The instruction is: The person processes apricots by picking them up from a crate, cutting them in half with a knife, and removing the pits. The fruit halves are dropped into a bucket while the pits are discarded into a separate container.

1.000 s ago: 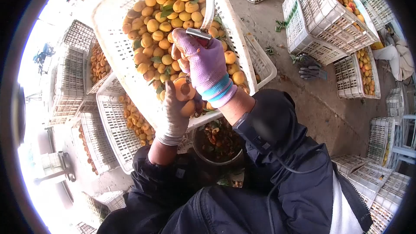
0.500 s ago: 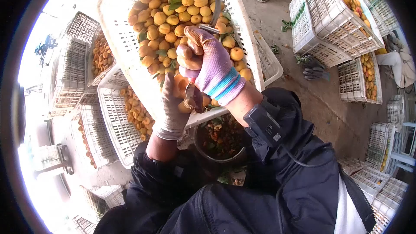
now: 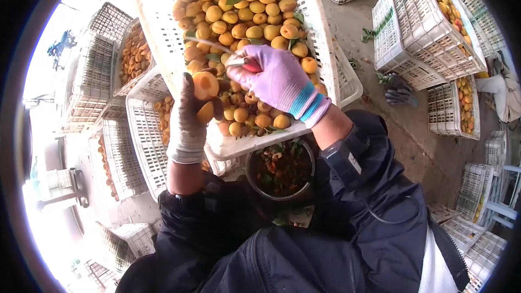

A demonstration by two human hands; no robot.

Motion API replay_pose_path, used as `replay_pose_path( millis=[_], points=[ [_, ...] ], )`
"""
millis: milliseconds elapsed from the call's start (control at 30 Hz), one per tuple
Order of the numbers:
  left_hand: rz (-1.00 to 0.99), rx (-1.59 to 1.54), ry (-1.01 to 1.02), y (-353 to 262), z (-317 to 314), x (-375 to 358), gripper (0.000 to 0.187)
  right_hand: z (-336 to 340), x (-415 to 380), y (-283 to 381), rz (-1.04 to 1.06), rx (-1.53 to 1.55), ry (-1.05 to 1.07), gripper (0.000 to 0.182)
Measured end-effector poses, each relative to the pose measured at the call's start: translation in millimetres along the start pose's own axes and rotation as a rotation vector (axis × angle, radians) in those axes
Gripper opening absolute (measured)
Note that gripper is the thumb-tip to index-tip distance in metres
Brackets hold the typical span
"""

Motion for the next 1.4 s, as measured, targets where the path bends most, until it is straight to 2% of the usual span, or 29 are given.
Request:
replay_pose_path(
  millis=[33, 67, 100, 133, 167, 200, 267, 300, 333, 400, 467, 533, 600, 667, 733, 800, 933, 967, 1000, 1067, 1100, 1133, 1200, 1233, 1267, 1300, 1333, 1400],
  points=[
    [-0.044, 0.129, -0.029, -12.3, 22.7, -2.3, 0.053, 2.9, 2.1, -5.0, -0.121, 0.125, 0.024, 0.023],
    [-0.132, 0.13, -0.08, -27.0, 30.0, -8.4, 0.05, 8.4, 3.3, -13.3, -0.109, 0.076, -0.031, 0.021],
    [-0.358, 0.359, -0.161, -40.9, 40.9, -15.2, 0.046, 12.7, 5.7, -17.9, -0.111, 0.131, -0.071, 0.021],
    [-0.4, 0.597, -0.279, -47.4, 75.1, -9.4, 0.045, 16.9, 5.0, -21.8, -0.117, 0.186, -0.113, 0.021],
    [-0.341, 0.857, -0.316, -60.6, 93.0, -16.1, 0.046, 24.7, 3.4, -18.9, -0.233, 0.255, -0.087, 0.023],
    [-0.609, 1.095, -0.396, -58.1, 121.4, -15.4, 0.039, 27.7, 2.6, -28.5, -0.2, 0.184, -0.132, 0.026],
    [-0.732, 1.281, -0.567, -63.8, 123.7, -20.9, 0.043, 35.4, 1.4, -35.3, -0.292, 0.31, -0.114, 0.027],
    [-0.788, 1.316, -0.502, -61.0, 120.6, -21.7, 0.047, 36.4, 1.8, -38.2, -0.272, 0.388, -0.147, 0.026],
    [-0.849, 1.278, -0.36, -59.5, 96.8, -21.6, 0.043, 38.0, 0.9, -40.0, -0.268, 0.392, -0.154, 0.026],
    [-0.478, 0.927, -0.217, -27.0, 82.3, -5.5, 0.038, 41.8, -1.4, -43.5, -0.322, 0.519, -0.143, 0.028],
    [-0.403, 0.912, -0.058, 4.2, 37.2, 1.5, 0.038, 48.9, -3.1, -41.2, -0.328, 0.496, -0.161, 0.03],
    [-0.587, 1.112, 0.132, 26.3, 1.6, 13.4, 0.038, 56.1, -6.0, -39.5, -0.382, 0.563, -0.164, 0.028],
    [-0.355, 1.086, 0.149, 40.2, -33.2, 16.8, 0.04, 62.5, -9.7, -39.3, -0.408, 0.6, -0.172, 0.027],
    [-0.383, 1.19, 0.2, 64.3, -44.4, 35.1, 0.042, 66.4, -13.8, -41.0, -0.467, 0.662, -0.135, 0.026],
    [-0.283, 1.224, 0.235, 87.1, -51.8, 52.0, 0.047, 69.4, -17.0, -37.2, -0.459, 0.647, -0.162, 0.025],
    [-0.399, 1.27, 0.245, 96.4, -66.7, 58.1, 0.047, 73.4, -19.6, -35.7, -0.49, 0.617, -0.097, 0.023],
    [-0.398, 1.281, 0.269, 104.6, -78.6, 66.6, 0.052, 67.7, -21.2, -47.0, -0.424, 0.666, -0.084, 0.023],
    [-0.481, 1.138, 0.273, 108.4, -74.1, 71.2, 0.044, 69.7, -22.6, -46.7, -0.422, 0.669, -0.088, 0.023],
    [-0.486, 1.144, 0.274, 116.0, -70.1, 75.2, 0.044, 70.3, -23.3, -45.9, -0.439, 0.673, -0.052, 0.023],
    [-0.339, 0.549, 0.194, 106.2, -70.7, 72.0, 0.043, 67.7, -23.4, -47.9, -0.424, 0.705, 0.017, 0.024],
    [-0.077, 0.033, 0.154, 103.2, -64.7, 69.0, 0.043, 62.8, -23.1, -48.1, -0.405, 0.731, 0.016, 0.025],
    [-0.074, -0.024, 0.163, 83.6, -66.5, 58.6, 0.041, 58.3, -24.4, -45.8, -0.388, 0.757, 0.014, 0.026],
    [0.001, -0.161, 0.156, 61.8, -63.1, 45.2, 0.05, 55.2, -28.4, -30.0, -0.41, 0.727, 0.08, 0.029],
    [0.097, -0.146, 0.136, 72.5, -35.8, 57.2, 0.065, 50.5, -30.2, -26.2, -0.355, 0.683, 0.095, 0.029],
    [0.18, -0.372, 0.112, 71.5, -29.8, 54.7, 0.062, 42.7, -31.0, -25.7, -0.301, 0.637, 0.112, 0.028],
    [0.241, -0.42, 0.079, 73.9, -20.8, 54.7, 0.065, 26.1, -31.7, -33.1, -0.266, 0.718, 0.139, 0.027],
    [0.302, -0.472, 0.043, 72.9, -16.1, 51.9, 0.068, 27.3, -33.6, -20.0, -0.27, 0.626, 0.153, 0.028],
    [0.234, -0.322, 0.076, 65.3, -3.1, 41.2, 0.073, -1.0, -34.9, -26.5, -0.121, 0.561, 0.073, 0.03]
  ],
)
Point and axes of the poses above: each hand's wrist, its own x-axis towards the middle knuckle, its own z-axis out of the back of the hand, y = z × x, the point moved 3 cm from there along x, towards the middle knuckle, and after that the axes turned 15 degrees about -x, right-handed, at the moved point
